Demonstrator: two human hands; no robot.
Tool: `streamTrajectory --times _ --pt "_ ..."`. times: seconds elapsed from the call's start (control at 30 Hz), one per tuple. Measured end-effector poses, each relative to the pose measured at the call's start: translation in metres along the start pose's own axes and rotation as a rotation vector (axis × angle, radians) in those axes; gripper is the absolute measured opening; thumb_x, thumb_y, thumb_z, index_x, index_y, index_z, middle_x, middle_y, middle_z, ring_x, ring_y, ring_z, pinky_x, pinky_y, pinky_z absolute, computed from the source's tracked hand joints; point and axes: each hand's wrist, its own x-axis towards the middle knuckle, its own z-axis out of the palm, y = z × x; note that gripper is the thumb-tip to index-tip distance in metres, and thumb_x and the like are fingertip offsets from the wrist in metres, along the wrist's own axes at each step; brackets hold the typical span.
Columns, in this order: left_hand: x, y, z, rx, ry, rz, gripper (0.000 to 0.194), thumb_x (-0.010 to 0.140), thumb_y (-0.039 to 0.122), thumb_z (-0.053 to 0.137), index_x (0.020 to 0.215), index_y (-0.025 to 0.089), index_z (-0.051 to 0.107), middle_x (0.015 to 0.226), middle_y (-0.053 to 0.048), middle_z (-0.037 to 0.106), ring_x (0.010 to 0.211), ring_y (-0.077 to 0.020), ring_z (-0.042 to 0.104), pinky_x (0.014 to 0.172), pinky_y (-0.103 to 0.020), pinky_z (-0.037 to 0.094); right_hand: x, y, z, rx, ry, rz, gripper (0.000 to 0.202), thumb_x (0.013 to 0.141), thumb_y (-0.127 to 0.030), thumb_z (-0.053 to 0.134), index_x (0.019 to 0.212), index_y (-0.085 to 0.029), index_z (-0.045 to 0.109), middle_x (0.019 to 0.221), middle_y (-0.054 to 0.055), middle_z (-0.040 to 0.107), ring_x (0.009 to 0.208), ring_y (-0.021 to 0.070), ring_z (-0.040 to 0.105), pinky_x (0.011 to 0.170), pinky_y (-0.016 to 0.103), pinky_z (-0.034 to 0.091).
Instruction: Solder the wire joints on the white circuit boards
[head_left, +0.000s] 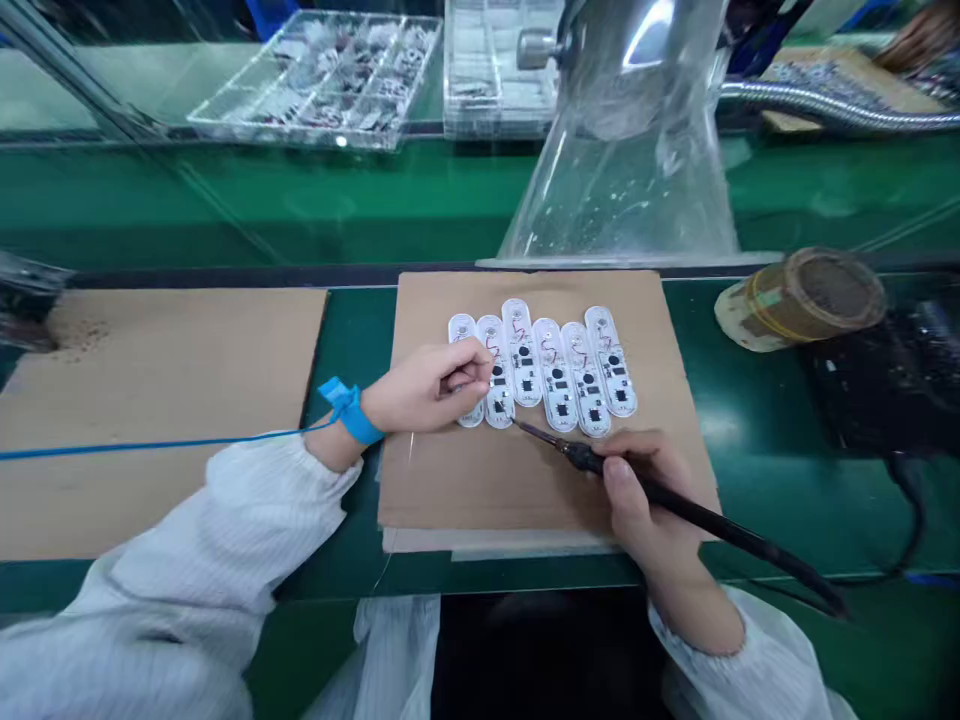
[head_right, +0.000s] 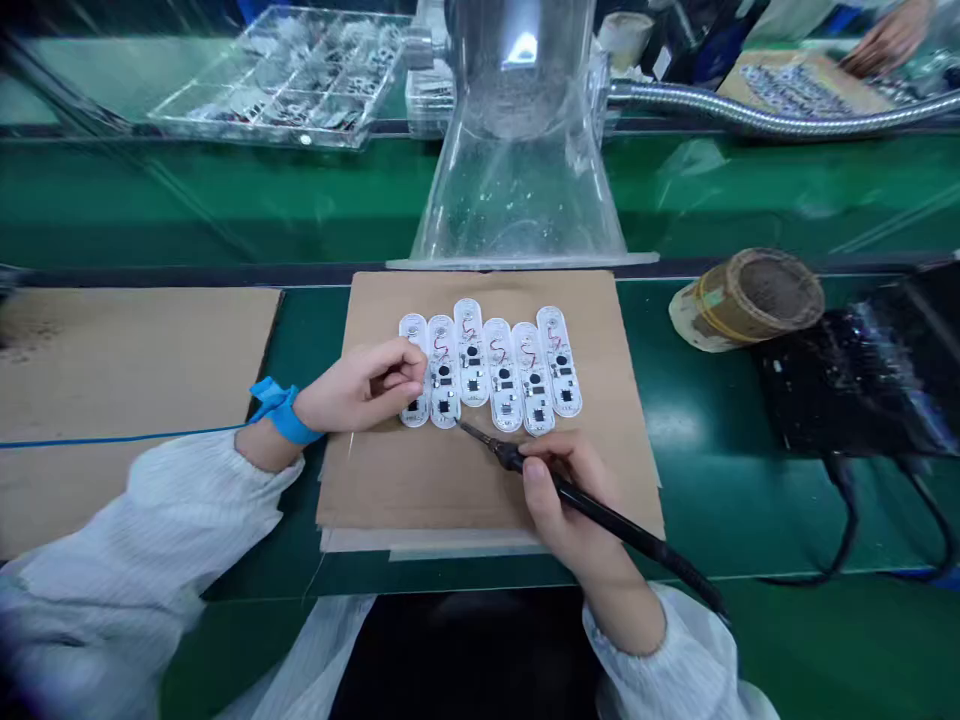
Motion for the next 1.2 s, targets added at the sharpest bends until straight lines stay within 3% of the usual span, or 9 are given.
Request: streamTrajectory --times 0.37,1.2 --pt "0.0013 -0.0037 0.0004 0.099 0.020 0.047 0.008 0.100 0.021 0.058 0.092 0.020 0.055 0.067 0.008 0.041 0.055 -0.0091 0.037 0.056 -0.023 0.034 -0.0005 0.0022 0.0006 -0.002 -0.002 0.023 0.004 0.103 -0.030 0.070 0.105 -0.026 0.071 0.090 0.001 0.074 0.069 0.0156 0.071 0.062 0.028 0.058" --pt "-0.0004 -0.0057 0.0000 -0.002 0.019 0.004 0.006 0.099 0.020 0.058 0.093 0.020 0.055 0.067 0.007 0.043 0.055 -0.0088 0.036 0.055 -0.023 0.032 0.0024 -0.0013 0.0034 0.003 -0.038 0.039 0.006 0.105 -0.032 0.069 0.104 -0.026 0.070 0.085 -0.001 0.075 0.066 0.0127 0.071 0.060 0.023 0.056"
